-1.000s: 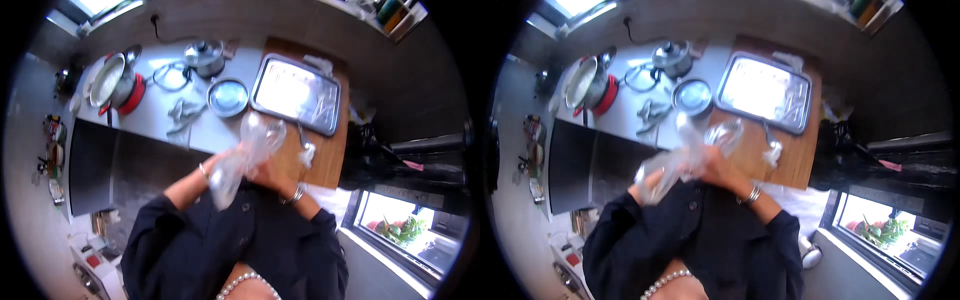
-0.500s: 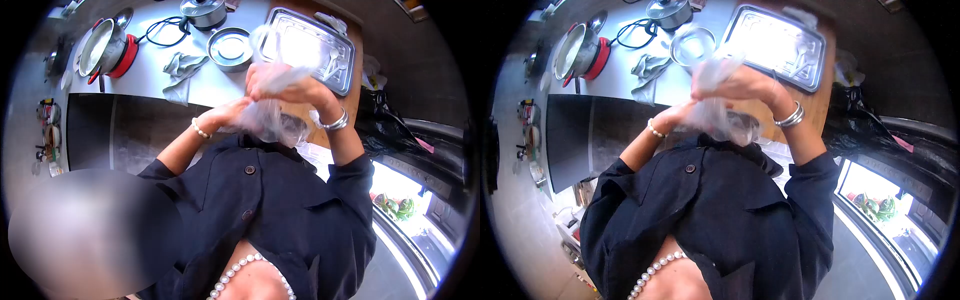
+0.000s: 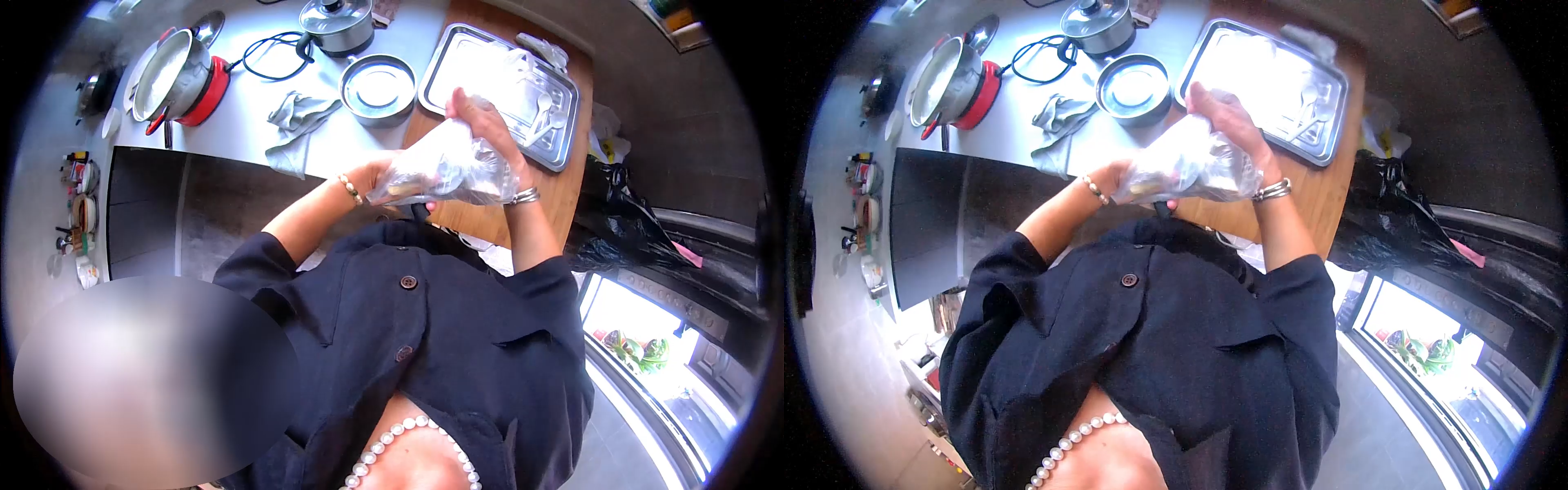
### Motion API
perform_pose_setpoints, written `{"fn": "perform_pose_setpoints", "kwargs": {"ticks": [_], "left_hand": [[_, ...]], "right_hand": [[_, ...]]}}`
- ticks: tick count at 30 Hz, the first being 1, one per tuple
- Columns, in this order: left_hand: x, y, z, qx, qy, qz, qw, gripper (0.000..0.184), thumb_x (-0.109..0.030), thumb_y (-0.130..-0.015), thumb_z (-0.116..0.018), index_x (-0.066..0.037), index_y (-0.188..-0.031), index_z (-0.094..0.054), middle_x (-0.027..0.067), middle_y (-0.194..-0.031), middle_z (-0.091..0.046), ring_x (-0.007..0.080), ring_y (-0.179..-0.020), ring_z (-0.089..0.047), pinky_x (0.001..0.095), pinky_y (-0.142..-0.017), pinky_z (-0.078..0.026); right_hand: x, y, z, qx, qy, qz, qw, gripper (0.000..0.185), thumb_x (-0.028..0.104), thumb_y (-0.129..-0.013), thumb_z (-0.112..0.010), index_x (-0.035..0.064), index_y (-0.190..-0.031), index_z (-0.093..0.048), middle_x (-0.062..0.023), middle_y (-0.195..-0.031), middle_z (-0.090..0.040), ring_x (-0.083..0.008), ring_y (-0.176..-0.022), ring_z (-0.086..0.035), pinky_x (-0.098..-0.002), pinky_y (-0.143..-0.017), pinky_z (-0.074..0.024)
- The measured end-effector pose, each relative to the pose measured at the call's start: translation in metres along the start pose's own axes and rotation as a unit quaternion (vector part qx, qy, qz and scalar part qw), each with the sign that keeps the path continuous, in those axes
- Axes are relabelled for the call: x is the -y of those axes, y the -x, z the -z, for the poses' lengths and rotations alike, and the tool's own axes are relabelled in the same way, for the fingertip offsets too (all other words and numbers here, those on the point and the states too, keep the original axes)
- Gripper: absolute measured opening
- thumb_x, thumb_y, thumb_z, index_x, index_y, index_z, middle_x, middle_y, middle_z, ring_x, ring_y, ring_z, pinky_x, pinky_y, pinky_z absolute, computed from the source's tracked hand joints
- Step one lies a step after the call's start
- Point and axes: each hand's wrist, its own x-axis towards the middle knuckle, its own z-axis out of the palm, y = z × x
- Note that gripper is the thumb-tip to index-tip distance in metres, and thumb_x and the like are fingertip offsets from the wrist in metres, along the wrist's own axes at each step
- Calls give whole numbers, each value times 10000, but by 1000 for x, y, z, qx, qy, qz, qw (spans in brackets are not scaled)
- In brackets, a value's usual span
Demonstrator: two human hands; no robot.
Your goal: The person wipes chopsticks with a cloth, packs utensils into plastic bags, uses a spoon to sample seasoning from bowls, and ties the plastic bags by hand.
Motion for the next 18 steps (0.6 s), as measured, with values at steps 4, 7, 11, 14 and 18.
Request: {"fn": "perform_pose_setpoints", "kwargs": {"ticks": [4, 7, 11, 14, 18], "left_hand": [[0, -4, 15, -48, -161, 27, 985, 359, -189, -764, -678, -35, -1057, -541, 67, -921, -598, 142, -806, -567, 288, -705, -489], [-1, -17, 36, -17, -397, -46, 916, 378, -213, -736, -694, -27, -1036, -558, 15, -927, -598, 121, -799, -531, 290, -745, -447], [-51, 3, 1, -20, -224, 9, 974, 406, -193, -751, -675, -32, -1097, -535, 43, -914, -616, 118, -758, -597, 246, -653, -509], [-51, 3, -18, 14, -341, 72, 937, 392, -203, -784, -656, -5, -1098, -529, 45, -870, -629, 138, -714, -615, 221, -603, -516], [-19, 37, -53, 42, -20, -75, 996, 533, -163, -791, -651, -22, -1217, -363, 135, -1040, -541, 163, -727, -607, 239, -495, -506]], "right_hand": [[20, 6, -13, -77, 115, 21, 990, 432, 409, -936, -397, 103, -639, -472, 56, -591, -396, -44, -523, -347, -208, -470, -275], [46, 17, -27, -82, 118, 56, 988, 371, 365, -914, -480, 43, -745, -552, 21, -694, -502, -78, -670, -445, -256, -607, -373], [71, 5, -28, -39, 96, 103, 989, 278, 227, -923, -483, 50, -722, -555, 18, -674, -493, -60, -631, -435, -218, -555, -340], [86, 0, -20, 142, 146, 124, 971, 196, 108, -882, -512, 40, -705, -561, 15, -692, -502, -56, -630, -438, -207, -552, -337], [62, -16, 0, 173, 118, 62, 976, 154, 106, -876, -497, 36, -757, -566, 0, -738, -518, -84, -678, -464, -217, -588, -359]]}}
